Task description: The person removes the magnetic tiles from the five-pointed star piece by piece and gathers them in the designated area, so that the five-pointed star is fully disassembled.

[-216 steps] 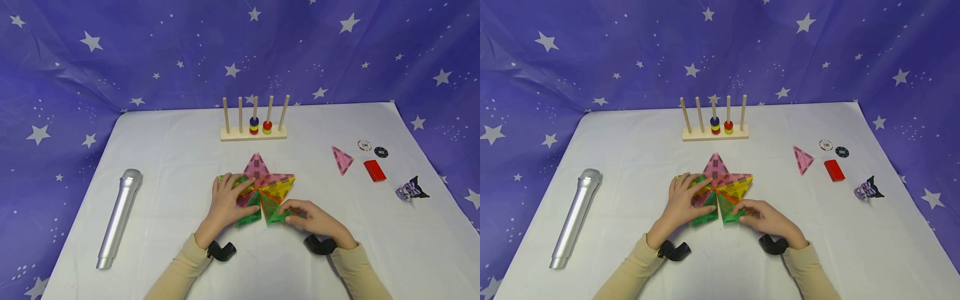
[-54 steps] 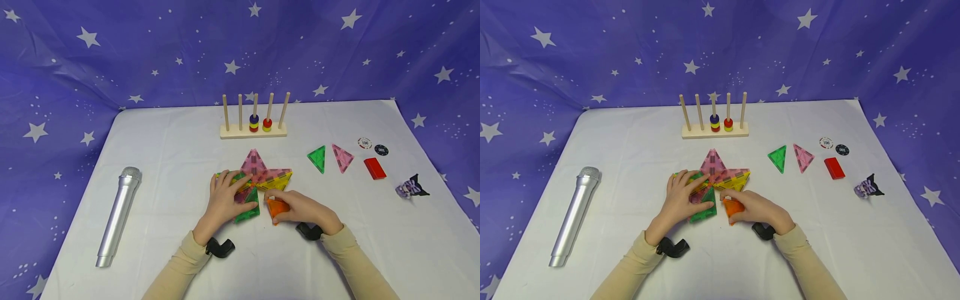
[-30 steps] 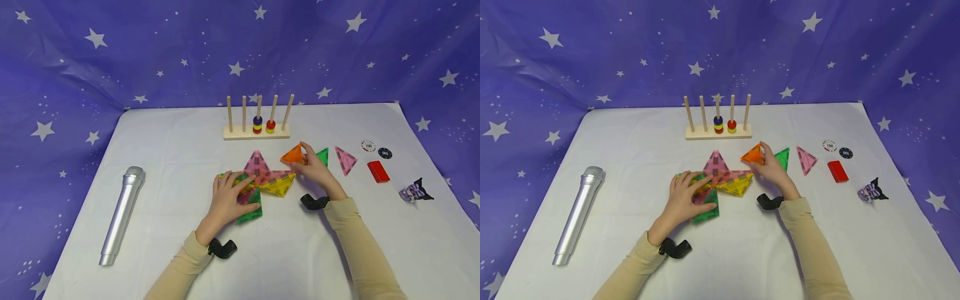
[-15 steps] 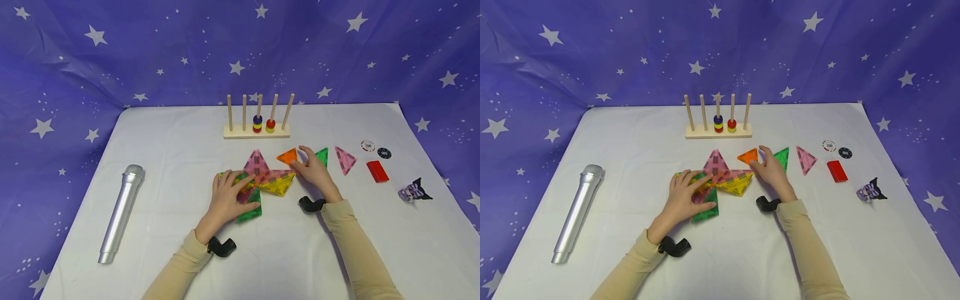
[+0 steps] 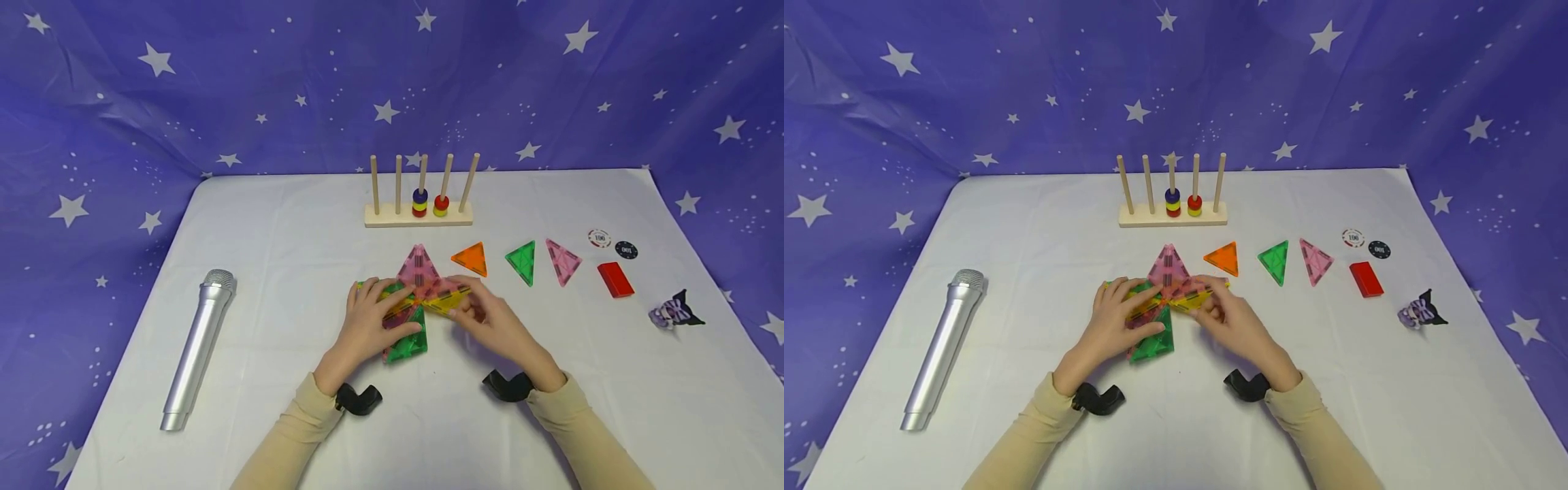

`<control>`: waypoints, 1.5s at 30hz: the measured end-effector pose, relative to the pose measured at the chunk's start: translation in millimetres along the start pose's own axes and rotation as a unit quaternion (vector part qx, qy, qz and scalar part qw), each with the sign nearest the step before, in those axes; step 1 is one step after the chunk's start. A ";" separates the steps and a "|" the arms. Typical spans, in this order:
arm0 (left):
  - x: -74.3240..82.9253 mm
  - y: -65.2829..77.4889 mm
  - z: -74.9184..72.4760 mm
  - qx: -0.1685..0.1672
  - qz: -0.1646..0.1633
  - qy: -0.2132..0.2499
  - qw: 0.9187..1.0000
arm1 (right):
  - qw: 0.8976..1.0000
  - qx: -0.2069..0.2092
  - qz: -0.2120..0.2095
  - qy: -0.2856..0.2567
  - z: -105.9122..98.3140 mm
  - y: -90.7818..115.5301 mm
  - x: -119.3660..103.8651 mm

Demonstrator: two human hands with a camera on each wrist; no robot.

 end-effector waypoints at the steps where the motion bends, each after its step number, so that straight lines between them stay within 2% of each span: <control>1: -0.7 0.0 -0.8 -0.001 0.003 0.003 1.000 | 1.000 -0.026 0.001 0.000 8.0 1.4 -3.1; 4: -3.0 -0.1 -3.3 -0.008 0.006 0.012 1.000 | 0.996 -0.083 0.011 0.004 29.2 4.5 -6.5; 6: -3.7 0.0 -5.5 -0.010 0.012 0.019 1.000 | 0.995 -0.099 0.018 0.001 40.7 5.5 -5.7; 9: -4.9 0.2 -7.9 -0.011 0.019 0.027 0.999 | 0.995 -0.098 0.023 -0.012 53.8 5.0 -3.3; 14: -9.4 0.9 -7.4 -0.015 0.018 0.047 0.999 | 0.997 -0.066 0.035 -0.023 64.7 0.5 -0.1; 22: -9.3 0.3 -7.1 0.002 0.022 0.047 0.999 | 0.996 0.006 0.065 0.056 68.5 -8.3 -7.1; 27: -10.0 0.9 -7.5 0.009 0.017 0.039 0.999 | 0.994 0.029 0.055 0.093 66.8 -9.2 -8.6; 34: -10.3 1.1 -7.5 0.015 0.014 0.030 0.999 | 0.995 0.021 0.028 0.099 66.3 -10.0 -8.1; 45: -9.6 2.1 -9.3 0.025 0.017 0.044 0.999 | 0.993 -0.006 -0.004 0.120 65.8 -10.7 -5.1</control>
Point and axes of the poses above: each hand's wrist, its own y-axis away from the middle knuckle, its own z-axis out of the palm, x = y × z, the point moved 6 cm from there along -y, towards the middle knuckle, and after that the axes turned 15 degrees about -x, right-handed, at the moved point
